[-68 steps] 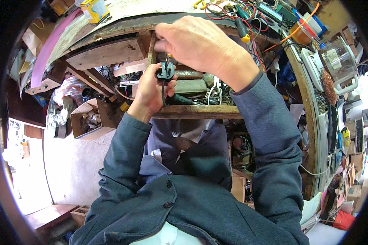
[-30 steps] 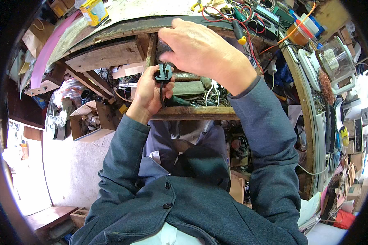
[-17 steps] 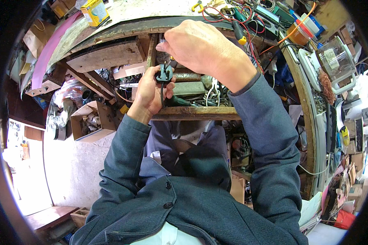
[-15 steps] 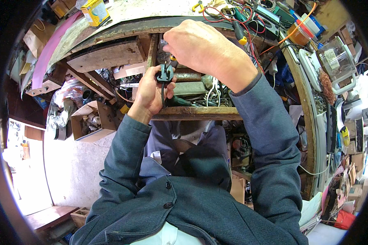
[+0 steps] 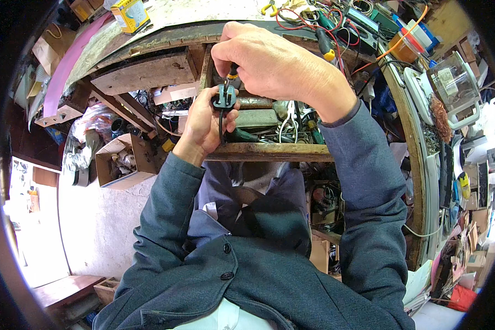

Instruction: The person retrieves a black electrical plug from a cluttered drawer, opens it with a screwdriver, and uses a multimeter to test the internal connections. The plug is then reassembled and placed back on the workbench.

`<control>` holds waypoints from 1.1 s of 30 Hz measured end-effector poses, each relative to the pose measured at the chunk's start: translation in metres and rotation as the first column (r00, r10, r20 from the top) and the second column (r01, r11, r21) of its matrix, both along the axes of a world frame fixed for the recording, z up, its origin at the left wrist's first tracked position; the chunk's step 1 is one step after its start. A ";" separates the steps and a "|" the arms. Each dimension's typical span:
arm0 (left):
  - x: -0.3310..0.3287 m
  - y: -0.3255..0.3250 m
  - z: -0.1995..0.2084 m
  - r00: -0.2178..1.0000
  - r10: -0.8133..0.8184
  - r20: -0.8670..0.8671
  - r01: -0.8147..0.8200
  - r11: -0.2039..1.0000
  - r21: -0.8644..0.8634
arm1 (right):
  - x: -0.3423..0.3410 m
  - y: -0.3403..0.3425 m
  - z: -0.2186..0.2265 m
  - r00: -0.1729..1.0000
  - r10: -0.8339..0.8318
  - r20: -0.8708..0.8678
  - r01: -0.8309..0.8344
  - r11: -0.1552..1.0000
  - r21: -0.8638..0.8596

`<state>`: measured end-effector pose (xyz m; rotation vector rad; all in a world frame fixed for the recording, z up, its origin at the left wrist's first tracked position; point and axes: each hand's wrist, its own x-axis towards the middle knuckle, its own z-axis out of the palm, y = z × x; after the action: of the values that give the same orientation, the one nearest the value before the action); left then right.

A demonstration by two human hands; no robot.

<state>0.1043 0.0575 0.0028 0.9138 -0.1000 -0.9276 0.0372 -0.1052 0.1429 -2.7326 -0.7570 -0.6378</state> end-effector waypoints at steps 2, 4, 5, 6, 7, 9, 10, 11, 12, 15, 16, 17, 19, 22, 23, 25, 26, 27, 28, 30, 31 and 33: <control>0.000 0.000 0.000 1.000 0.011 0.016 -0.011 1.000 0.004 | -0.002 0.004 0.000 0.992 -0.124 0.037 0.125 0.992 -0.032; 0.000 0.001 -0.002 1.000 0.009 0.016 -0.009 1.000 -0.002 | -0.003 0.009 0.005 0.965 -0.260 -0.040 0.254 0.961 -0.109; 0.001 0.000 -0.004 1.000 0.002 0.010 -0.002 1.000 -0.010 | -0.003 0.012 0.012 0.933 -0.336 -0.129 0.312 0.933 -0.178; 0.002 0.000 -0.005 1.000 -0.005 0.005 0.005 1.000 -0.019 | -0.002 0.013 0.016 0.886 -0.413 -0.210 0.359 0.899 -0.252; 0.003 0.000 -0.005 1.000 -0.003 0.014 0.003 1.000 -0.015 | 0.000 0.002 0.004 0.951 -0.293 -0.094 0.271 0.942 -0.197; 0.000 0.000 -0.002 1.000 -0.003 0.030 0.003 1.000 -0.009 | 0.001 -0.003 -0.003 0.994 -0.113 0.015 0.113 0.992 -0.061; 0.000 -0.001 -0.001 1.000 -0.005 0.026 0.005 1.000 -0.007 | 0.001 -0.004 -0.005 0.997 -0.026 0.079 0.026 1.000 -0.001; -0.001 0.000 0.000 1.000 -0.005 0.021 0.005 1.000 -0.003 | 0.000 -0.002 -0.005 0.993 -0.083 0.080 0.085 0.996 -0.019; -0.001 0.000 0.001 1.000 -0.005 0.017 0.005 1.000 0.001 | -0.002 0.001 -0.005 0.987 -0.141 0.082 0.144 0.989 -0.037; 0.002 0.001 -0.003 1.000 0.005 0.004 -0.005 1.000 -0.001 | -0.002 0.012 0.006 0.932 -0.355 -0.076 0.337 0.924 -0.178; 0.002 0.002 -0.003 1.000 0.003 0.004 -0.003 1.000 -0.007 | -0.002 0.014 0.010 0.889 -0.433 -0.147 0.391 0.887 -0.247; 0.001 0.001 -0.003 1.000 -0.003 0.004 0.003 1.000 -0.016 | 0.001 0.007 0.004 0.947 -0.314 -0.065 0.298 0.938 -0.179; 0.001 -0.001 -0.002 1.000 -0.016 0.007 0.016 1.000 -0.027 | 0.002 -0.002 -0.002 0.995 -0.100 -0.007 0.099 0.995 -0.025; 0.001 -0.001 -0.003 1.000 -0.011 0.003 0.011 1.000 -0.014 | 0.001 0.001 -0.004 0.992 -0.094 0.083 0.095 0.995 -0.016; 0.001 -0.001 -0.002 1.000 0.000 0.000 0.000 1.000 -0.001 | 0.000 0.004 -0.004 0.983 -0.143 0.112 0.149 0.988 -0.045; 0.002 -0.001 -0.004 1.000 -0.002 -0.008 0.002 1.000 0.004 | -0.002 0.011 0.005 0.920 -0.387 -0.061 0.370 0.909 -0.193; 0.002 -0.001 -0.005 1.000 -0.015 -0.012 0.015 1.000 -0.004 | -0.002 0.014 0.010 0.853 -0.506 -0.131 0.458 0.844 -0.279; 0.003 0.000 -0.005 0.999 -0.028 -0.016 0.028 1.000 -0.012 | -0.001 0.014 0.013 0.853 -0.496 -0.164 0.439 0.851 -0.287; 0.003 0.000 -0.005 1.000 -0.018 -0.010 0.018 1.000 -0.008 | -0.001 0.010 0.011 0.915 -0.381 -0.133 0.348 0.913 -0.214; 0.001 -0.001 -0.003 1.000 -0.002 0.000 0.002 1.000 0.000 | -0.002 0.001 0.005 0.989 -0.144 -0.045 0.140 0.987 -0.081; 0.002 -0.002 -0.004 1.000 -0.011 -0.009 0.011 1.000 -0.018 | -0.001 -0.001 0.003 0.995 -0.099 -0.033 0.097 0.994 -0.050; 0.007 -0.002 -0.010 0.999 -0.028 -0.025 0.026 0.998 -0.051 | 0.001 0.000 -0.001 1.000 -0.005 -0.006 0.005 1.000 0.012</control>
<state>0.1111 0.0553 -0.0076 0.8549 -0.1135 -0.9578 0.0385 -0.1051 0.1419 -2.7250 -0.7423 -0.6334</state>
